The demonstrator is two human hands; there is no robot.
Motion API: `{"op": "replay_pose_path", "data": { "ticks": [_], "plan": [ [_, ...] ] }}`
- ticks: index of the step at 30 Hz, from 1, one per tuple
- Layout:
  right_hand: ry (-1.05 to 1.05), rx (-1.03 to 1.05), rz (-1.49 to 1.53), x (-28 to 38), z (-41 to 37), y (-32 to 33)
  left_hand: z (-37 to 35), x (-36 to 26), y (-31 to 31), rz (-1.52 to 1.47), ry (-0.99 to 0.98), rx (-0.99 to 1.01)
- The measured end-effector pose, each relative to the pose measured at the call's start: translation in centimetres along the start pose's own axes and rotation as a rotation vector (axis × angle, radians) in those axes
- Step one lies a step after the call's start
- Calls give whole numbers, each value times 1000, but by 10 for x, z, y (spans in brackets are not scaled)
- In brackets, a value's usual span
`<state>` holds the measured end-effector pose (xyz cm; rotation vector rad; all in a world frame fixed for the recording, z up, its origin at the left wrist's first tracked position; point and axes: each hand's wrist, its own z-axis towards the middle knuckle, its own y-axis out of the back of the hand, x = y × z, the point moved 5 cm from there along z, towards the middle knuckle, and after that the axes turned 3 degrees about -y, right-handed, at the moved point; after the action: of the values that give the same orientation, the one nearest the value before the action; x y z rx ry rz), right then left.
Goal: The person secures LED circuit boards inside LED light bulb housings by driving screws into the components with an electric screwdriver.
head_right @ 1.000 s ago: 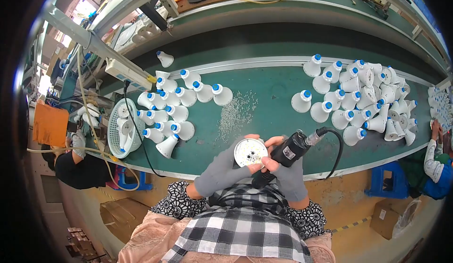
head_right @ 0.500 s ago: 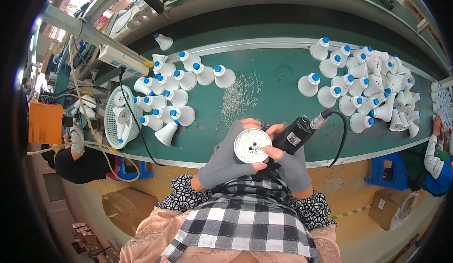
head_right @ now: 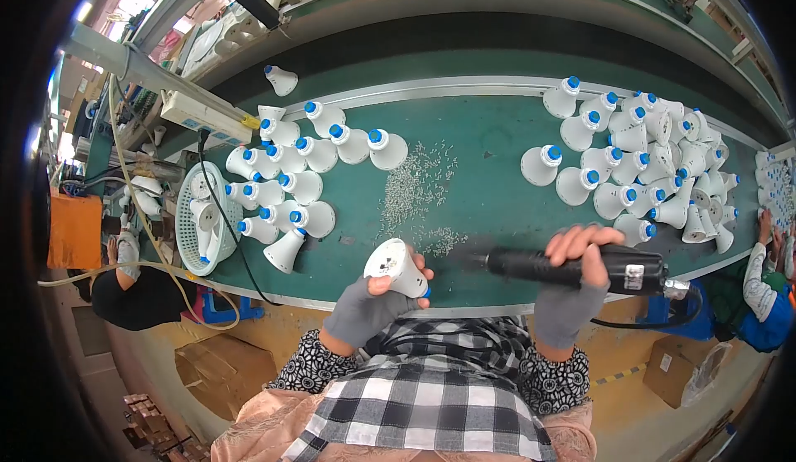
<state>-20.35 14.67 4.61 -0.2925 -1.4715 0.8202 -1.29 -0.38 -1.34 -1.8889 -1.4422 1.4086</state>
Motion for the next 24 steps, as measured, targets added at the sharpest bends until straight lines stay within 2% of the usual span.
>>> {"op": "replay_pose_path", "data": {
  "ticks": [4,10,13,16,20,21,24],
  "plan": [
    [35,-84,19,-20,20,-1,3,2,-6,-117,73,-2],
    [-86,-108,-38,-37,20,0,0,1,14,304,115,-106],
    [-149,-129,7,-40,18,9,2,-13,8,603,210,91],
    [-151,-171,20,-39,18,19,14,-4,6,50,352,42],
    [-135,-230,28,-29,19,32,52,8,22,7,438,47],
    [-132,-233,32,-26,18,35,63,6,26,-43,414,89],
    [-136,-233,49,-14,15,49,78,-24,26,-11,270,-11]
  ]
}}
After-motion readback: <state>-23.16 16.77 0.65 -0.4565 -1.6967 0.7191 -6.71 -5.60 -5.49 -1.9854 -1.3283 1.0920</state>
